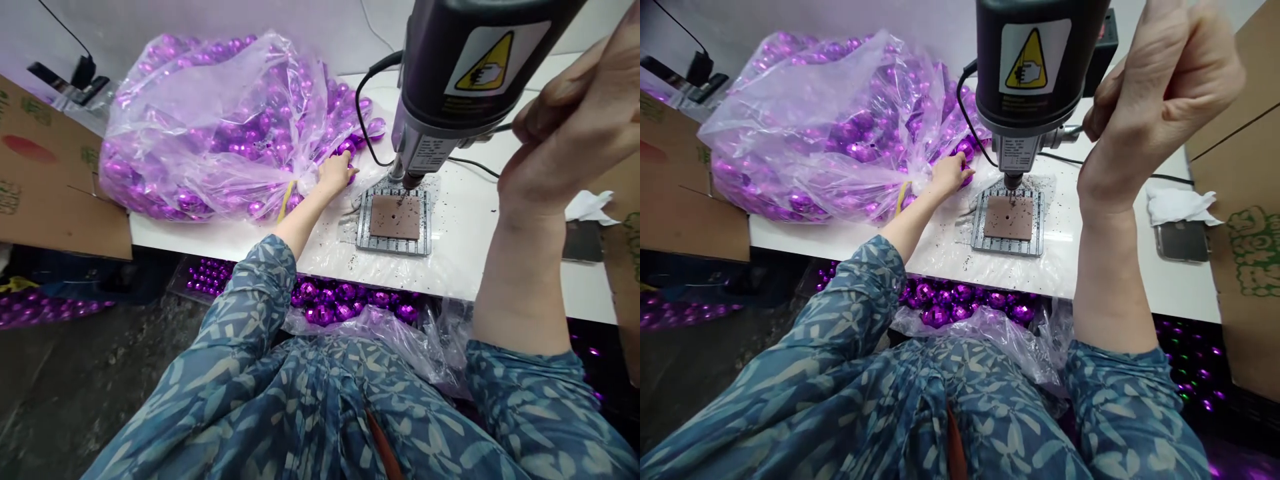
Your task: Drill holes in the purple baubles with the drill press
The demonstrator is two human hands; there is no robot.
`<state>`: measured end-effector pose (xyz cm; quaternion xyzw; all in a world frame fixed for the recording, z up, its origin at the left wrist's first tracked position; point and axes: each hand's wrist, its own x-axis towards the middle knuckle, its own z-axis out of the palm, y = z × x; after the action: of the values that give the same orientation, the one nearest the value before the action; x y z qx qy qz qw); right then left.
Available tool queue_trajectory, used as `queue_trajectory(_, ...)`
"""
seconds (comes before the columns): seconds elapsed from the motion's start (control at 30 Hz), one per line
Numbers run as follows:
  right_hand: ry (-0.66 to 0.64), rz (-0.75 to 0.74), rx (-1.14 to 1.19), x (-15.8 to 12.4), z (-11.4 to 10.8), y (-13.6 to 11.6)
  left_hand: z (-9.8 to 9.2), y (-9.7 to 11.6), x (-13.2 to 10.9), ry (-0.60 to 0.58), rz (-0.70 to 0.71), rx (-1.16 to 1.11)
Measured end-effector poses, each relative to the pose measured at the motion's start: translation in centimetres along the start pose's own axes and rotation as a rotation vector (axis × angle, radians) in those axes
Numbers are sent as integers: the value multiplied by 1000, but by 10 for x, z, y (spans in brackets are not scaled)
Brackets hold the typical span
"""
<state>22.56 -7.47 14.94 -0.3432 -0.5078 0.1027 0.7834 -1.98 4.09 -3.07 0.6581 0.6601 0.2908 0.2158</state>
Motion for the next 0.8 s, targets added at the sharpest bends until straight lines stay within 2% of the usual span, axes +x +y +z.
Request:
queue_trajectory(0.07, 13, -73, 80, -1, 2, -1, -4, 4, -6, -22, 12, 5)
queue_trajectory(0.13, 14, -79, 124, 0, 3, -2, -13, 9, -16, -35, 7, -76)
queue_trajectory(0.27, -2, -43, 158, 0, 4, -3, -37, 22, -35, -60, -64, -486)
queue_trajectory(0.37, 9, -20, 195, 0, 4, -6, -51, 32, -53, -146, -203, -836)
queue_trajectory(0.43, 14, -8, 193, 0, 5, -8, -53, 36, -66, -213, -268, -974)
queue_trajectory(0.53, -2, -8, 180, 0, 4, -8, -43, 38, -86, -262, -292, -1033)
queue_trajectory(0.63, -37, -35, 178, 1, 2, -6, -22, 37, -102, -264, -276, -994)
queue_trajectory(0.8, -69, -58, 175, 0, -1, -3, 13, 34, -116, -225, -92, -913)
